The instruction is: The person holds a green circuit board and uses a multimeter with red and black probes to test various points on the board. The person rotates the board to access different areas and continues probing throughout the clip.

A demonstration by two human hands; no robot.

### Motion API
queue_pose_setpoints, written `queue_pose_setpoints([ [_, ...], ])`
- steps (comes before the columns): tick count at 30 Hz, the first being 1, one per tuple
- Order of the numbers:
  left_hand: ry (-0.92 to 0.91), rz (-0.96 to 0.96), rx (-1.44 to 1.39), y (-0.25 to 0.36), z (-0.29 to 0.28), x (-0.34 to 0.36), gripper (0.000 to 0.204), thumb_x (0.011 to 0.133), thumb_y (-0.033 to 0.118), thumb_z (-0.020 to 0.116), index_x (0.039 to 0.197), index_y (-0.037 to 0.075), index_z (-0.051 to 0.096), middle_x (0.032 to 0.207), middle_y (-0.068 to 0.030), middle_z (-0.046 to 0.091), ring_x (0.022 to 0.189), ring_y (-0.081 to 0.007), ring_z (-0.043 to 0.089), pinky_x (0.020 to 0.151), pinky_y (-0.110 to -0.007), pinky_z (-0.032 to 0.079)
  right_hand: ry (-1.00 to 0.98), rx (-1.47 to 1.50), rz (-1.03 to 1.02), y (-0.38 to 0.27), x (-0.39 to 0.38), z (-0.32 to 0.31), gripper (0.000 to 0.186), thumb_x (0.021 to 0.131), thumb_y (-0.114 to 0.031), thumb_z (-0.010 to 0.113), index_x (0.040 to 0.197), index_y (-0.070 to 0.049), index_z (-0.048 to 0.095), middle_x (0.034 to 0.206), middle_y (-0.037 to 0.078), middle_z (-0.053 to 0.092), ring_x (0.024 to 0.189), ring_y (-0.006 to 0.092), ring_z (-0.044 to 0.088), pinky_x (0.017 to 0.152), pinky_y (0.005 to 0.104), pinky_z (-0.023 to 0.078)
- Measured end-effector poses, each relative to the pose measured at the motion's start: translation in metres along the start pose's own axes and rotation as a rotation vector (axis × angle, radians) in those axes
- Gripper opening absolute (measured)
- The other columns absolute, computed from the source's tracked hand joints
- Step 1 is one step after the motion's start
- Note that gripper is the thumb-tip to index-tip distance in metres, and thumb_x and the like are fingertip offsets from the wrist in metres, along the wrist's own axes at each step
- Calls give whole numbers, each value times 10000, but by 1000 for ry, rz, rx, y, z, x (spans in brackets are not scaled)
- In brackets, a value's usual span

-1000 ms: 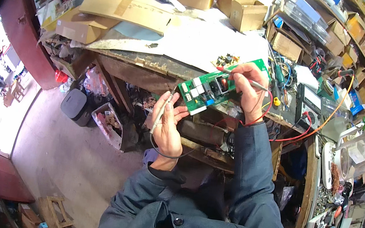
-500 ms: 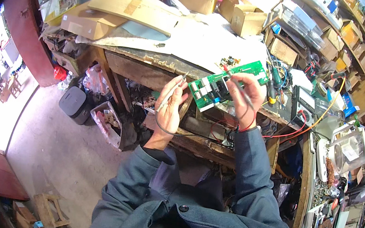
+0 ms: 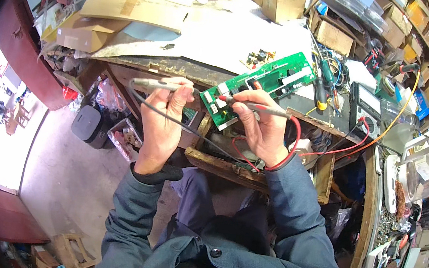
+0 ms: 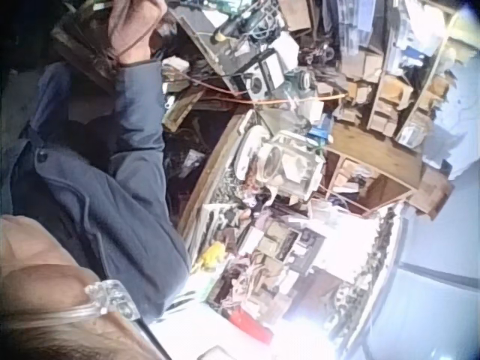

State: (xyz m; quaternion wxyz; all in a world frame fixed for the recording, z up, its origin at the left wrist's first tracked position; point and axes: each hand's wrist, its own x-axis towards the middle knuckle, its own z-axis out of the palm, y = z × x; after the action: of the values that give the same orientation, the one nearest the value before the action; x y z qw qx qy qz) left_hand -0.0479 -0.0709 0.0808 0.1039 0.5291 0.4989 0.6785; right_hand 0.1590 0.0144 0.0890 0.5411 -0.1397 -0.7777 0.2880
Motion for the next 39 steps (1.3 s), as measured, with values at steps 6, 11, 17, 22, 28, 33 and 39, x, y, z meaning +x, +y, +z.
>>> queue_pose_setpoints([
  [6, -18, -62, 64, -8, 12, 8, 254, 1129, 222, 688, 1158, -23, 746, 930, -82, 748, 865, -158, 696, 800, -335, 558, -53, 58, 83, 3, -1, 1, 176, 1013, -7, 762, 1188, 10, 760, 1083, 152, 789, 979, 276, 776, 878, 370, 614],
  [11, -30, 21, 204, -5, 16, 10, 217, 1123, 188, 691, 1119, -25, 727, 910, -87, 743, 810, -181, 694, 735, -351, 556, -85, -28, -1, 5, 0, 1, 196, 987, -13, 785, 1177, 6, 744, 1041, 162, 762, 945, 301, 768, 844, 380, 608],
  [17, -105, -23, 210, -11, 12, 11, 244, 1143, 224, 669, 1173, -13, 722, 1029, -57, 747, 903, -130, 736, 750, -304, 603, -78, 26, 17, 13, -3, 6, 187, 986, -19, 789, 1166, 2, 744, 1023, 163, 758, 934, 311, 765, 831, 382, 607],
  [22, -199, 13, 319, -7, 8, 20, 226, 1146, 214, 664, 1151, -4, 722, 991, -52, 741, 885, -128, 728, 752, -300, 591, -71, 5, -14, 14, -3, 10, 186, 979, -30, 798, 1156, -5, 745, 1004, 167, 749, 901, 327, 755, 799, 396, 601],
  [28, -219, -75, 344, 14, 8, 23, 275, 1144, 242, 660, 1148, -28, 712, 929, -74, 742, 823, -134, 692, 728, -319, 562, -97, -51, -29, 12, -2, 8, 186, 971, -39, 806, 1145, -15, 746, 993, 167, 739, 887, 335, 747, 787, 406, 597],
  [33, -205, -94, 326, 8, 6, 17, 276, 1142, 245, 665, 1169, -22, 728, 945, -85, 753, 837, -144, 713, 731, -323, 580, -150, -137, -56, 8, -1, 6, 175, 997, -37, 794, 1162, 3, 754, 1031, 157, 767, 924, 288, 764, 818, 376, 605],
  [39, -213, -100, 273, 6, 7, 18, 253, 1138, 226, 673, 1168, -18, 734, 943, -83, 752, 848, -145, 727, 760, -320, 610, -144, -161, -95, 13, -1, 8, 190, 976, -7, 803, 1161, -15, 761, 1016, 155, 777, 910, 295, 769, 803, 381, 601],
])
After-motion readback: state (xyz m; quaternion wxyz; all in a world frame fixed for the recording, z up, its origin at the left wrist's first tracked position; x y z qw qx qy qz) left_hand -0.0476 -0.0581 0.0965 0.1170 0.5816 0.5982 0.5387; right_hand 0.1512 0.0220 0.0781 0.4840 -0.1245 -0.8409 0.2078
